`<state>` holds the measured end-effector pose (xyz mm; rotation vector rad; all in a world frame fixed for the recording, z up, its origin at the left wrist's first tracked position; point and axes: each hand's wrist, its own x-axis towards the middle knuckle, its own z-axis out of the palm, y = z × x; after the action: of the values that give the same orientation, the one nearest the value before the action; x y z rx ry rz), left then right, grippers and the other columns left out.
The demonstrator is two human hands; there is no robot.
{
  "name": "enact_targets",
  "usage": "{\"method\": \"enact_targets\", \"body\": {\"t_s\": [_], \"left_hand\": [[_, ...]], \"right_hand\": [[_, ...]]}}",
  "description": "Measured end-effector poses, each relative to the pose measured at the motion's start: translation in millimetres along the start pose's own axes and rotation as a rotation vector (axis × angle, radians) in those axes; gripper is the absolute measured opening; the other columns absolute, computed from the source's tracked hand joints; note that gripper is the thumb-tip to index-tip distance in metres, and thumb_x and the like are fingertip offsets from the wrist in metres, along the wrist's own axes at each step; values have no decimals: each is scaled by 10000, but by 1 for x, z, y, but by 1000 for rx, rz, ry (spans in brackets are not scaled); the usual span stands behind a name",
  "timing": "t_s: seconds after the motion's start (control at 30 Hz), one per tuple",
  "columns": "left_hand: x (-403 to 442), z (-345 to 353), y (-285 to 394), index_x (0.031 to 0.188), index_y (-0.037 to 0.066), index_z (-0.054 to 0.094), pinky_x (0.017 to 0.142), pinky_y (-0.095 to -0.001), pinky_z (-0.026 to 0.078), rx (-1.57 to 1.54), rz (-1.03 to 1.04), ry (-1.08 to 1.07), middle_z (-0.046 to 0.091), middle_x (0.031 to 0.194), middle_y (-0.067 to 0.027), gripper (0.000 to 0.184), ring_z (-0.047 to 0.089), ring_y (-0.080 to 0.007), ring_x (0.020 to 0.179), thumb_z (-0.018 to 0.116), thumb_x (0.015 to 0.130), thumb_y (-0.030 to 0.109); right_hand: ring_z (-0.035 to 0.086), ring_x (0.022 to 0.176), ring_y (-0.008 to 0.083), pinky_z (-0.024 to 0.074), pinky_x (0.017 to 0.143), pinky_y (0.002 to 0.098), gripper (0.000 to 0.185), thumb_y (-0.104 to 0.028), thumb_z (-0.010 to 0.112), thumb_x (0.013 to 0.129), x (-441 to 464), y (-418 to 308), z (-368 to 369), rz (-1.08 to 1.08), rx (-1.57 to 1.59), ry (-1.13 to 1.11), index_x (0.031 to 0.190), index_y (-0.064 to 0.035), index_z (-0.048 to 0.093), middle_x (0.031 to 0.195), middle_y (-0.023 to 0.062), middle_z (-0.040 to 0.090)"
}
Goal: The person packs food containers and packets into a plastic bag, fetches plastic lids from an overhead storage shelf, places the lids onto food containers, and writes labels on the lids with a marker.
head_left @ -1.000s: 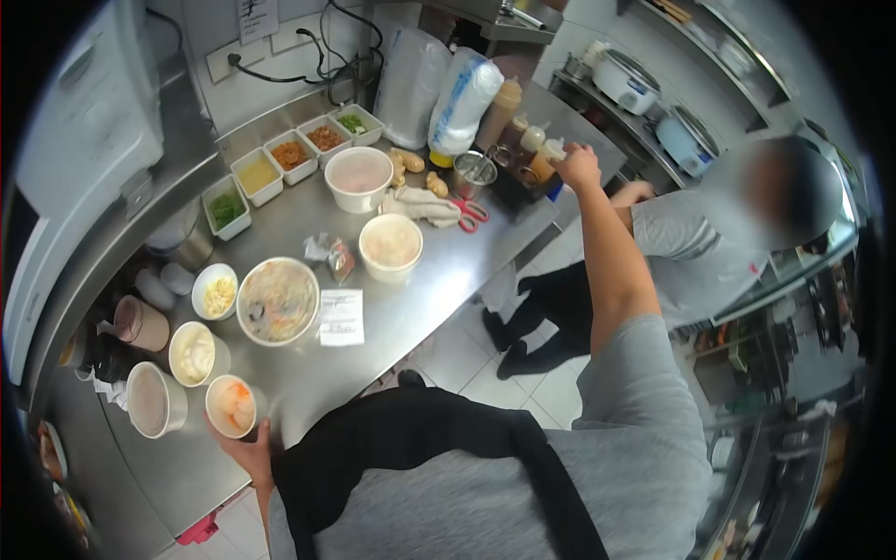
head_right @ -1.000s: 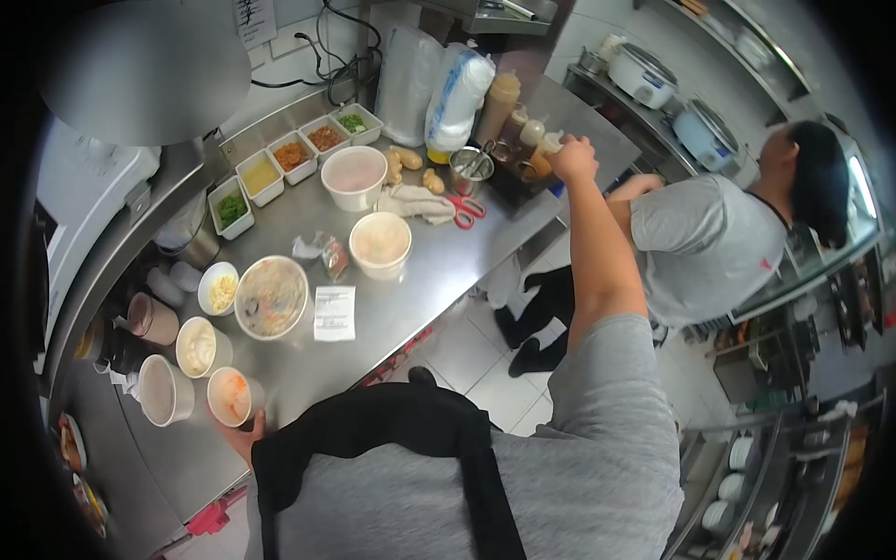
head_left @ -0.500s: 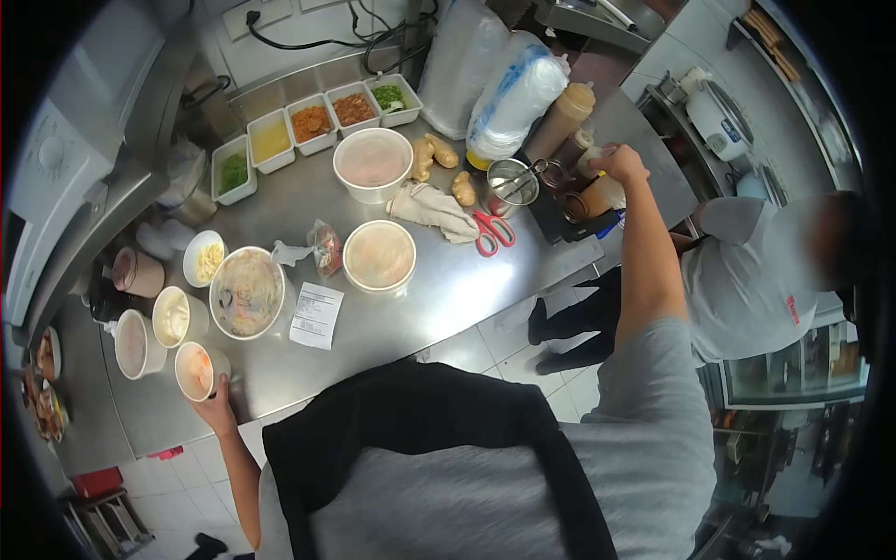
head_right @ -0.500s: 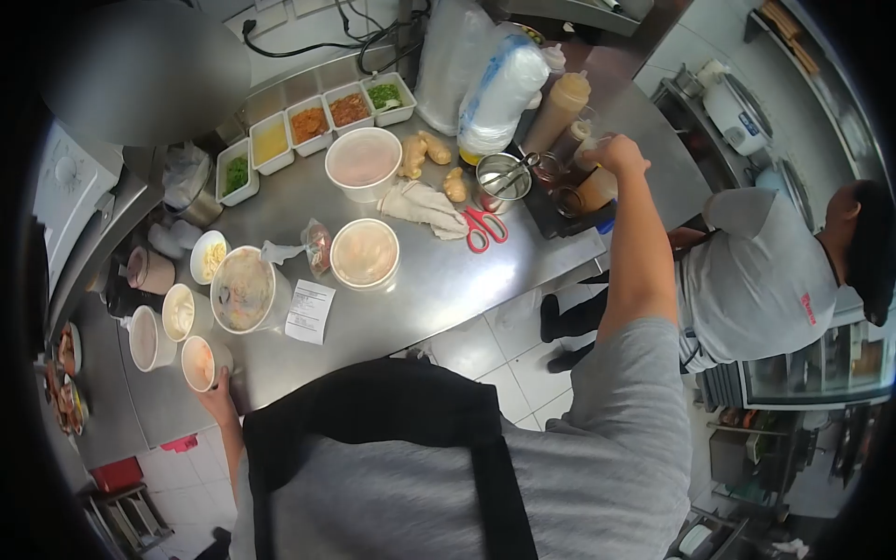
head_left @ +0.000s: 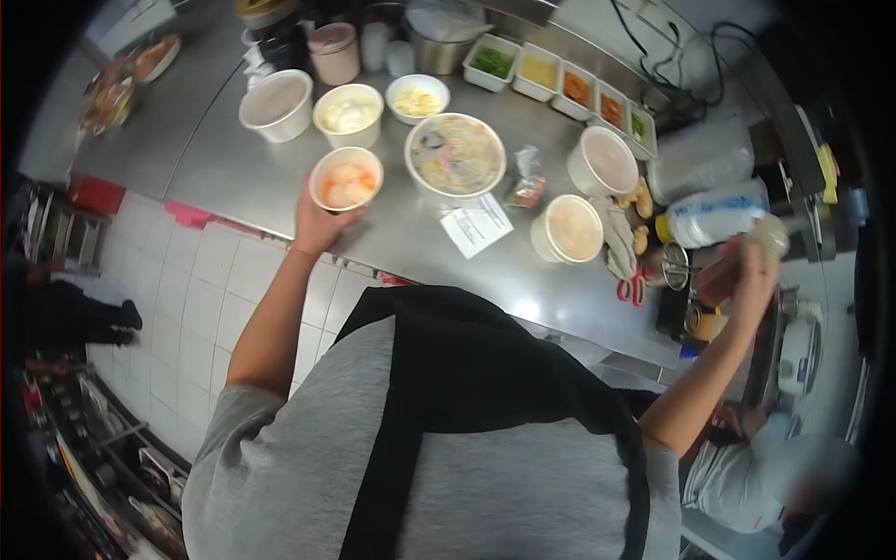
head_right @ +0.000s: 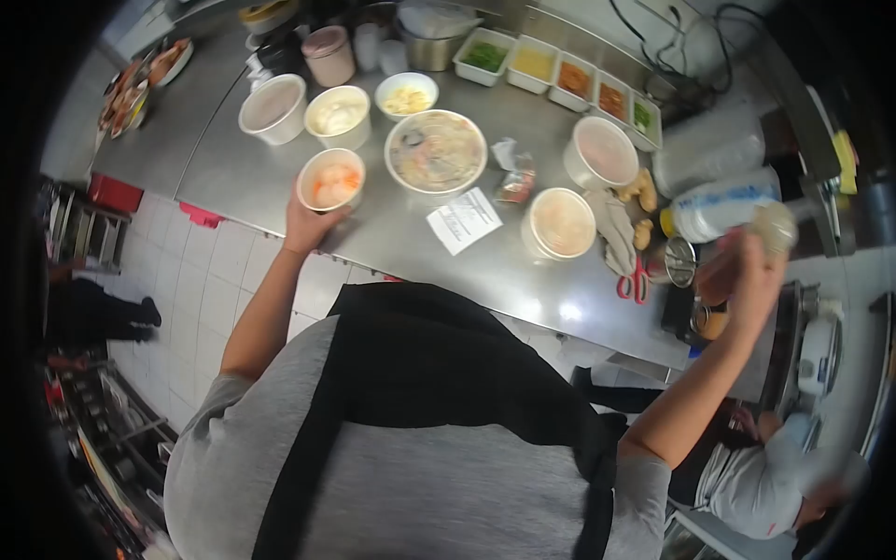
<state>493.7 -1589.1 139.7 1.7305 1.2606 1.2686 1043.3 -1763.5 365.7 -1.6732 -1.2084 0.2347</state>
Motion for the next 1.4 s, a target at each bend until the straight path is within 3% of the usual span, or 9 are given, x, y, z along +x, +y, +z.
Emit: {"method": "enact_targets", "body": {"t_s": [0.1, 0.17, 0.23, 0.47, 0.87, 0.97, 1.07, 1.2, 1.4], "left_hand": [[-7, -2, 22, 1237, 20, 452, 950, -362, 442, 13, 29, -20, 579, 1136, -124, 835, 559, -251, 1084, 879, 539, 189], [-9, -7, 33, 1238, 37, 463, 948, -385, 429, 104, 74, -40, 572, 1144, -129, 843, 545, -284, 1082, 877, 524, 209], [-9, -14, 45, 1236, 52, 474, 943, -404, 417, 170, 122, -63, 565, 1154, -132, 841, 533, -312, 1075, 872, 516, 226], [-7, -37, 40, 1240, 91, 484, 923, -440, 402, 323, 219, -134, 562, 1172, -109, 793, 524, -323, 1073, 840, 554, 271], [-5, -61, 29, 1249, 96, 472, 920, -452, 398, 285, 222, -183, 558, 1175, -107, 827, 518, -327, 1087, 852, 537, 276], [-3, -57, 25, 1230, 65, 477, 890, -435, 437, 249, 245, -212, 575, 1137, -141, 831, 549, -339, 1034, 864, 513, 228], [4, -52, 23, 1237, 56, 469, 897, -415, 449, 133, 179, -276, 577, 1147, -139, 826, 564, -316, 1050, 865, 535, 231], [0, -38, 26, 1220, 36, 480, 908, -368, 462, -137, 64, -308, 596, 1130, -133, 773, 587, -261, 1048, 863, 574, 218], [2, -27, -5, 1173, -33, 494, 904, -334, 453, -193, -36, -254, 596, 1103, -127, 635, 582, -216, 1013, 821, 661, 152]], "right_hand": [[606, 876, 199, 482, 800, 338, 427, -185, 591, 859, -38, -63, 112, -67, -23, -288, 1232, -11, 477, 956, 85, 604], [619, 828, 231, 476, 772, 321, 482, -179, 657, 791, -49, -87, 166, -440, -208, -429, 1219, -48, 481, 974, 115, 614], [625, 894, 294, 485, 784, 389, 506, -210, 692, 757, -67, -127, 210, -218, -270, -616, 1209, -92, 496, 1029, 149, 608], [623, 816, 234, 489, 698, 381, 553, -235, 746, 665, -91, -157, 311, -753, -868, -725, 1180, -186, 553, 895, 71, 596], [626, 894, 241, 471, 769, 383, 537, -283, 746, 703, -116, -183, 347, -694, -1197, -743, 1199, -189, 565, 978, 88, 618], [624, 921, 279, 473, 810, 388, 595, -278, 757, 687, -112, -183, 345, -510, -983, -705, 1238, -201, 547, 1039, 117, 623], [614, 961, 269, 471, 857, 373, 617, -265, 756, 724, -108, -191, 325, -72, -595, -924, 1278, -147, 512, 1113, 119, 612], [581, 954, 148, 468, 856, 314, 611, -260, 746, 786, -139, -118, 314, 302, 408, -777, 1299, -66, 476, 1056, 49, 609], [598, 1001, 234, 486, 884, 411, 587, -277, 682, 845, -145, -96, 214, 279, 855, -249, 1300, -50, 389, 1124, 139, 588]]}}
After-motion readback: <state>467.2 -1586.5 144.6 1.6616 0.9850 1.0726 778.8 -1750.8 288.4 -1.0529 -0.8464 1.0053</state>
